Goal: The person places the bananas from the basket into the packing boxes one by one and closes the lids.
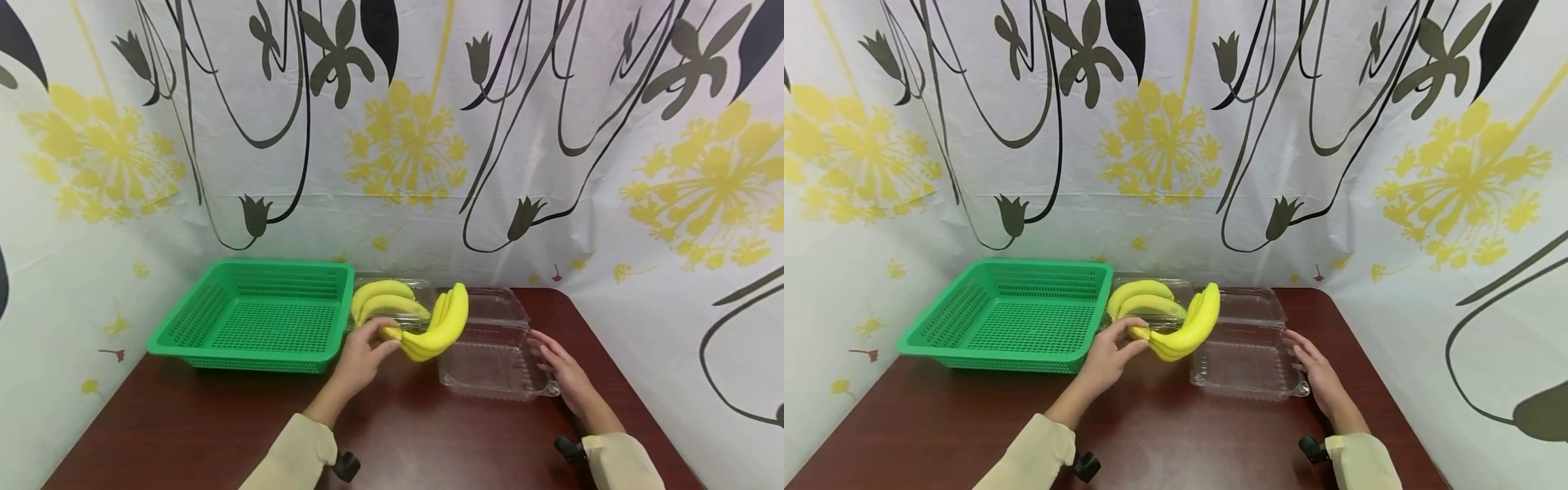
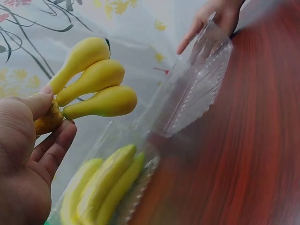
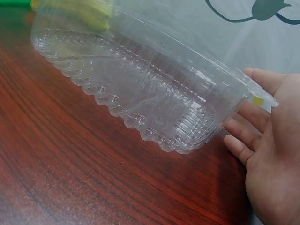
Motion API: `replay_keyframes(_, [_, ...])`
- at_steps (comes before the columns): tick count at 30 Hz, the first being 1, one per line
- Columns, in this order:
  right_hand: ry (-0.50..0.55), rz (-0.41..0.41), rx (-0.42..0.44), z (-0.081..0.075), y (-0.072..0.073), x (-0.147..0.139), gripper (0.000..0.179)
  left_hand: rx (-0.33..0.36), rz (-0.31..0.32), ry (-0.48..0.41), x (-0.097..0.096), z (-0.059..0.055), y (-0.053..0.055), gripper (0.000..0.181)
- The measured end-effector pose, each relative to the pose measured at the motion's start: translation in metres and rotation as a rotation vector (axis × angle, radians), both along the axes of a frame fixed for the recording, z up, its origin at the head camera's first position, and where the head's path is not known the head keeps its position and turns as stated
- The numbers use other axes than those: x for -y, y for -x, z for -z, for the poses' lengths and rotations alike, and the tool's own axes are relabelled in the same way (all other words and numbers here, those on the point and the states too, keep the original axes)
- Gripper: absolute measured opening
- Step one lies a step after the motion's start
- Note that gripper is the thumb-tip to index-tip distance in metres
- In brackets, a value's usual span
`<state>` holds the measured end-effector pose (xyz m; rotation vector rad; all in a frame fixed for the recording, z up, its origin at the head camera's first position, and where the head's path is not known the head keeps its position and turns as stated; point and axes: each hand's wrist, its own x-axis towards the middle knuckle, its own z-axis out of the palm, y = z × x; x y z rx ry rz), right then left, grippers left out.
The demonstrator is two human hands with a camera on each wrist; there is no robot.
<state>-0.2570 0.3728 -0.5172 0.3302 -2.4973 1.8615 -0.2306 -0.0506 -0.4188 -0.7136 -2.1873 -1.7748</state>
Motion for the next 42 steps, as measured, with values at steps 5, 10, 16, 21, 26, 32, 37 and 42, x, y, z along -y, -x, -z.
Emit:
replay_keyframes(5, [0.008,-0.003,0.009,0.004,0.001,0.001,0.054,0.052,0.054,-0.047,-0.014,0.01,0.005,0.025])
replay_keyframes(10, [0.0,0.02,0.017,0.005,0.003,0.001,0.053,0.121,0.112,-0.103,-0.023,0.022,0.012,0.026])
replay_keyframes(16, [-0.002,0.012,0.019,0.004,0.003,0.001,0.053,0.262,0.186,-0.243,-0.027,0.038,0.023,0.029])
replay_keyframes(21, [-0.011,0.027,0.02,0.003,0.002,0.001,0.054,0.348,0.187,-0.278,-0.032,0.059,0.039,0.032])
replay_keyframes(26, [-0.007,0.031,0.016,0.001,0.0,0.002,0.054,0.398,0.229,-0.27,-0.04,0.065,0.047,0.033])
replay_keyframes(32, [-0.003,0.031,0.023,0.001,-0.002,0.003,0.054,0.448,0.229,-0.267,-0.052,0.069,0.05,0.029])
replay_keyframes(37, [-0.022,0.055,0.041,0.003,-0.001,0.002,0.053,0.426,0.151,-0.182,-0.061,0.072,0.05,0.026])
replay_keyframes(42, [-0.033,0.066,0.041,0.002,0.002,0.001,0.051,0.255,0.032,0.059,-0.067,0.071,0.05,0.026])
